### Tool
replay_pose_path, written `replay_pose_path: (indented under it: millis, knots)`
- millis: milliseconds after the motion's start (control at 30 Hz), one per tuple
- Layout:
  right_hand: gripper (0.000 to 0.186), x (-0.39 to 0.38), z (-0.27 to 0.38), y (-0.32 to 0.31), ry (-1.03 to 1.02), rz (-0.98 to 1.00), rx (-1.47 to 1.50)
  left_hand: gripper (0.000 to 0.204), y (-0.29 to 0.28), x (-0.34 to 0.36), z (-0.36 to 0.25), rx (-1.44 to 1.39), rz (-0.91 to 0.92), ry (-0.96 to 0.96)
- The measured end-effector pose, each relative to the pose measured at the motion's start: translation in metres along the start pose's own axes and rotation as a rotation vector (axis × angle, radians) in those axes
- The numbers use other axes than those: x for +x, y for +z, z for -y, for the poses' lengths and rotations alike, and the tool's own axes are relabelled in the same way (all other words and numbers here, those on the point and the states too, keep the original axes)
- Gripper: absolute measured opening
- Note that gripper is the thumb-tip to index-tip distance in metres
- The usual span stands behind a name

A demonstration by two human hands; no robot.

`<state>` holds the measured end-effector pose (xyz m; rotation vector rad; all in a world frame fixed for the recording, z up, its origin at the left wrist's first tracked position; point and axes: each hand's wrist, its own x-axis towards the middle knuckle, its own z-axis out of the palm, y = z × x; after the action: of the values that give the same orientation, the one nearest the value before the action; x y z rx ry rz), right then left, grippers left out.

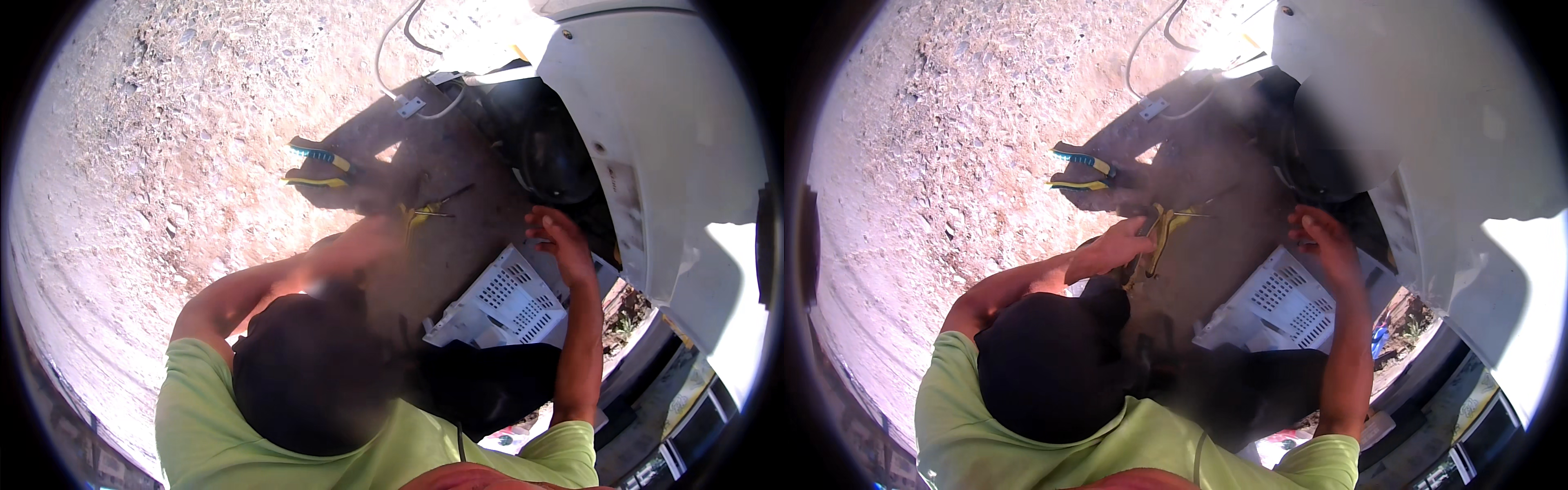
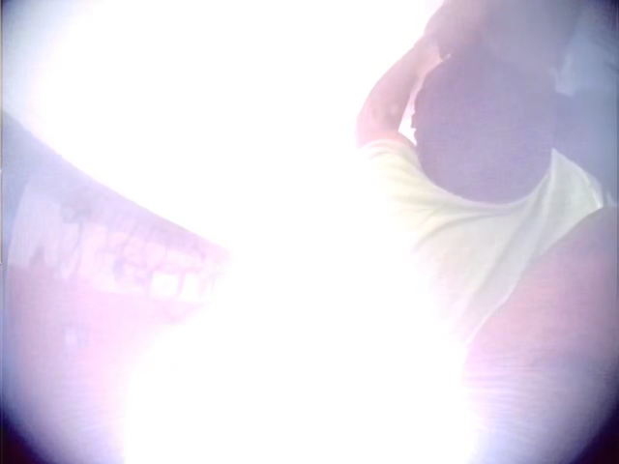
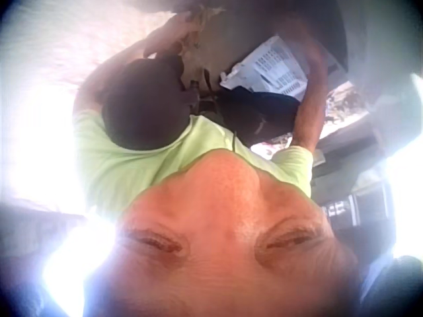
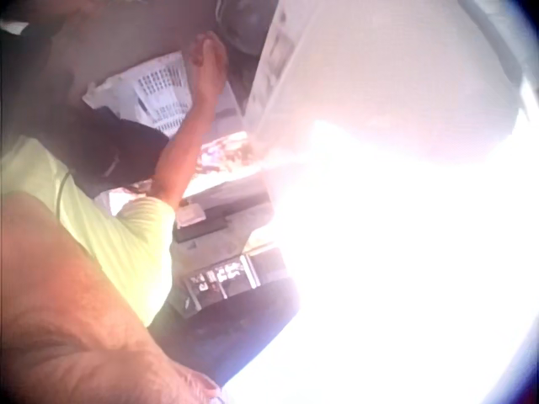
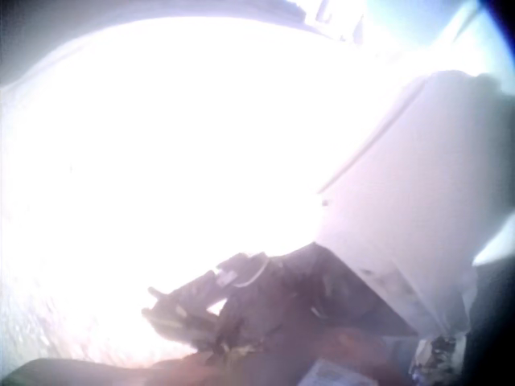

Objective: The person uses a screwdriver and pliers to remove screws and work with components at the back of an appliance.

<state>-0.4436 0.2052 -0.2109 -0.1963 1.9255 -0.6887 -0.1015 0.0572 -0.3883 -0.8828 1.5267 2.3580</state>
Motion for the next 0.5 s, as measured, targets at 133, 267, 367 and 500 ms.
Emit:
replay_pose_path:
  millis: [133, 267, 367, 500]
  knots:
    - [0.049, 0.01, 0.002, -0.035, 0.114, -0.266, 0.168, 0.038, -0.021, 0.001, 0.018, 0.234, -0.034, 0.129]
    - [0.063, 0.026, -0.006, -0.045, -0.069, -0.523, 0.181, 0.048, -0.037, 0.0, -0.021, 0.414, 0.018, 0.358]
    - [0.071, 0.037, -0.002, -0.039, -0.185, -0.57, 0.259, 0.052, -0.028, 0.001, -0.129, 0.904, 0.038, -0.136]
    - [0.086, 0.041, 0.03, 0.003, -0.191, -0.623, 0.144, 0.056, -0.02, 0.039, -0.138, 0.841, -0.266, 0.337]
